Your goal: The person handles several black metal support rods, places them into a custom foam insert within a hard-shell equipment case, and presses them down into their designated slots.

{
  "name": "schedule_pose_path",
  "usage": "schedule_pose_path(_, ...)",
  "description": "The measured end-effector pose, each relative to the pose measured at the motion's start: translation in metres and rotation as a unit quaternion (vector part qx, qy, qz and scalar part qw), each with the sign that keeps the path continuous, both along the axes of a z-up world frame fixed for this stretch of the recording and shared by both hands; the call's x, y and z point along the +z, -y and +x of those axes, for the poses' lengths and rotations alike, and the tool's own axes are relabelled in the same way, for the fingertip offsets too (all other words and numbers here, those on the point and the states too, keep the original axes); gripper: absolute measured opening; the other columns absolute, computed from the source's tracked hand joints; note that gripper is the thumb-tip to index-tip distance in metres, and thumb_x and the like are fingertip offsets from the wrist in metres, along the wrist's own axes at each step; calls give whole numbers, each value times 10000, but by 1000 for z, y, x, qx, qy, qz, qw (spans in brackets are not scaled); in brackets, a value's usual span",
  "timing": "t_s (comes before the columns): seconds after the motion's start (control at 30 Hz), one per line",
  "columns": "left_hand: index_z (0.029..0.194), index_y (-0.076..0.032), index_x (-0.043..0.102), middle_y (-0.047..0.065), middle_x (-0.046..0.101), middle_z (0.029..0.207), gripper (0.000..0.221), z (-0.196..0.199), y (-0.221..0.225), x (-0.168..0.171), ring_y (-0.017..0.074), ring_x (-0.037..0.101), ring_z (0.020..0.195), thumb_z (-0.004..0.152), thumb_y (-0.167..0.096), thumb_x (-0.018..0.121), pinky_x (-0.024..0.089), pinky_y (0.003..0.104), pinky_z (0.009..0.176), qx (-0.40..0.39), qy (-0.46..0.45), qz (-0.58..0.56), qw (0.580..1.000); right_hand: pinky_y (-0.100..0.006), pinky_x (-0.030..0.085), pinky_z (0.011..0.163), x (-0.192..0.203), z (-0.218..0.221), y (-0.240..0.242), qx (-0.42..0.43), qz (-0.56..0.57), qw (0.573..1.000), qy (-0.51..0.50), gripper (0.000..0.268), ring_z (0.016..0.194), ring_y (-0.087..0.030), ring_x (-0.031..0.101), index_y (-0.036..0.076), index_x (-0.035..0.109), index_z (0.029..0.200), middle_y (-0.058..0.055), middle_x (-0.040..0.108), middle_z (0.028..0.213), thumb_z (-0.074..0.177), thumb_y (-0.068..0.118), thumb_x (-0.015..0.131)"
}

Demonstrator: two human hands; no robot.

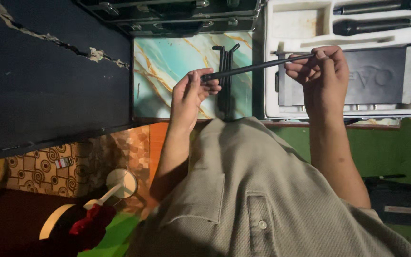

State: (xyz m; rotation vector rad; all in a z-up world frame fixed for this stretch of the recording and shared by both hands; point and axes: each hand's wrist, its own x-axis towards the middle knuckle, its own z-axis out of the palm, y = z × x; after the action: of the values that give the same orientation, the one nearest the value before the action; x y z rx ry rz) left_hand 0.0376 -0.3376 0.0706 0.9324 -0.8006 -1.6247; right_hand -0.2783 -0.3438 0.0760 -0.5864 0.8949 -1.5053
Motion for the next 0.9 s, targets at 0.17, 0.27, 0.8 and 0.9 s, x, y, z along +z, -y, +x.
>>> schedule_pose_path(0.17,1348,40,573,153,709,1028,424,12,8,4,219,718,934,1123,-310,489,594,369,909,3,29,-18,999,-437,652,858,2,7,-2,-9,14,1000,-17,66,941,-339,769,46,515,1161,-244,716,1074,1155,111,504)
schedule_pose_path(0.27,1362,48,581,161,715,1053,437,22,12,4,218,717,959,1125,-309,495,592,370,920,-12,15,-21,1000,-436,651,847,1,12,-3,-17,13,999,-33,68,933,-335,767,44,530,1161,-233,702,1035,1150,109,513)
schedule_pose_path(0.8,1329,42,587,159,711,1092,326,72,47,-1,241,721,1003,1095,-163,489,580,380,951,-128,27,20,991,-408,656,943,10,61,-40,-145,37,987,-54,144,948,-237,726,-21,593,1200,-140,694,1049,1071,-12,657)
schedule_pose_path(0.9,1349,55,580,166,710,1106,353,68,55,-3,246,722,1022,1096,-170,480,582,386,956,-167,16,25,985,-377,648,880,12,58,-54,-177,92,976,-90,157,948,-277,771,-37,609,1203,-157,707,1033,1058,13,641)
